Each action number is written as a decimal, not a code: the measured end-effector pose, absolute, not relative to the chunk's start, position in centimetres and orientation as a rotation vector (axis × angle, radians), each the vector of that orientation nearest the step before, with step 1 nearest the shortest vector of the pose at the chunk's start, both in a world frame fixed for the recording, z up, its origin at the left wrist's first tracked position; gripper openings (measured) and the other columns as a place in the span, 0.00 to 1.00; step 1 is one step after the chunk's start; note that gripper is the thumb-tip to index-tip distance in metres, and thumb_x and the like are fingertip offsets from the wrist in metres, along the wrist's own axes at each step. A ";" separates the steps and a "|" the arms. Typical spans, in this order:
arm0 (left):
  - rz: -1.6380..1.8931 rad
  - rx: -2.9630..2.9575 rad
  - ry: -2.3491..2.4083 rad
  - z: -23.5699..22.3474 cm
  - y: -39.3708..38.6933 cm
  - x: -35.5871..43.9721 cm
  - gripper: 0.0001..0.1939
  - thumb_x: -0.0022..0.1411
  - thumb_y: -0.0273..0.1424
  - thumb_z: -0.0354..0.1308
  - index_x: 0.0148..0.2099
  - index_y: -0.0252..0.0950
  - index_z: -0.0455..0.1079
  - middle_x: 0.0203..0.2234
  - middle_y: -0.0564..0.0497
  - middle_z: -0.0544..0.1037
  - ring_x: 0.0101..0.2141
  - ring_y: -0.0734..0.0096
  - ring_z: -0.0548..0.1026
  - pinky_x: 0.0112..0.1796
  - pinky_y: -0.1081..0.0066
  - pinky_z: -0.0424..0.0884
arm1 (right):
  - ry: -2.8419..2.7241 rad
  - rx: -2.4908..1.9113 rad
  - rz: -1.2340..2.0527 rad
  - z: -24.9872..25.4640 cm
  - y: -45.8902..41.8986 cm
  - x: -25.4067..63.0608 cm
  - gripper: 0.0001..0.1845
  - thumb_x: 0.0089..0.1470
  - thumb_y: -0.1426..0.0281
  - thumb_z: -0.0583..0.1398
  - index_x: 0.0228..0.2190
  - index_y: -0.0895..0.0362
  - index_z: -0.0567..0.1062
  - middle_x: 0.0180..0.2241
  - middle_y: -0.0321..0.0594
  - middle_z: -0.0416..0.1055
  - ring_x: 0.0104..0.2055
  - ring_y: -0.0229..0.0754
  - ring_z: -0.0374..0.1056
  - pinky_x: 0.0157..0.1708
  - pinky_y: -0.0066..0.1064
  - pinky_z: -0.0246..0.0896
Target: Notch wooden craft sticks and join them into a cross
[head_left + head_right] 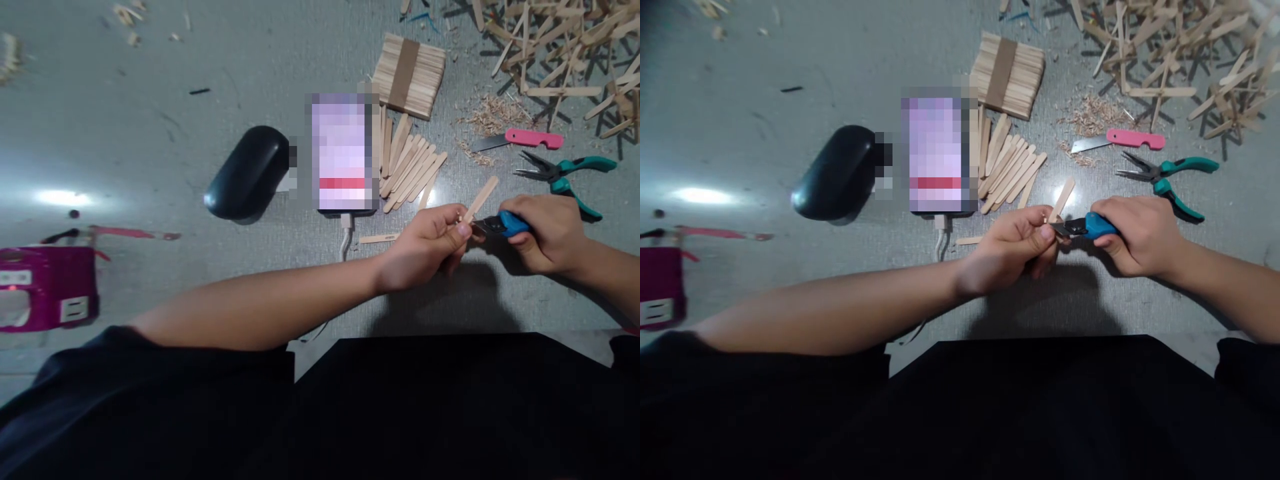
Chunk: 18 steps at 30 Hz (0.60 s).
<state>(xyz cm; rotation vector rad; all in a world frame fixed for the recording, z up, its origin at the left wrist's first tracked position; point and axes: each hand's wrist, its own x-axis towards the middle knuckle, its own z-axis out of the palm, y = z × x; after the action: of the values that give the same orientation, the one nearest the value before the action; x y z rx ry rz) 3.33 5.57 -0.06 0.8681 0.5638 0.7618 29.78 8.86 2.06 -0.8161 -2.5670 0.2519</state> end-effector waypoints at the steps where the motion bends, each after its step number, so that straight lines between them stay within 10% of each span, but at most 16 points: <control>1: 0.765 0.869 0.563 -0.2 5.6 3.3 0.23 0.76 0.51 0.69 0.43 0.39 0.69 0.16 0.62 0.71 0.17 0.78 0.66 0.22 0.75 0.62 | -2.560 -0.826 0.244 2.0 8.9 29.9 0.26 0.82 0.51 0.49 0.48 0.55 0.79 0.34 0.42 0.82 0.29 0.46 0.75 0.30 0.41 0.63; 12: 0.728 0.837 0.592 -0.6 5.1 3.0 0.37 0.80 0.49 0.65 0.76 0.34 0.58 0.20 0.62 0.74 0.18 0.74 0.72 0.24 0.72 0.65 | -2.393 -0.910 0.214 1.4 9.0 30.0 0.22 0.81 0.49 0.52 0.49 0.52 0.77 0.33 0.40 0.80 0.30 0.47 0.76 0.30 0.40 0.64; 18: 0.563 0.881 0.539 -0.4 5.3 2.6 0.49 0.79 0.45 0.68 0.88 0.42 0.44 0.21 0.62 0.76 0.19 0.71 0.75 0.23 0.72 0.67 | -2.351 -0.808 0.422 1.2 8.8 30.5 0.37 0.70 0.45 0.66 0.71 0.46 0.69 0.34 0.38 0.80 0.29 0.49 0.77 0.29 0.41 0.69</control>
<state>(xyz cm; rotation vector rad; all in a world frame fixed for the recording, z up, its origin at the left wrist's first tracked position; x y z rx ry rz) 2.64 5.30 -0.36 0.8805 0.5394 0.5634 30.55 8.80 1.18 -0.8075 -2.3505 0.4215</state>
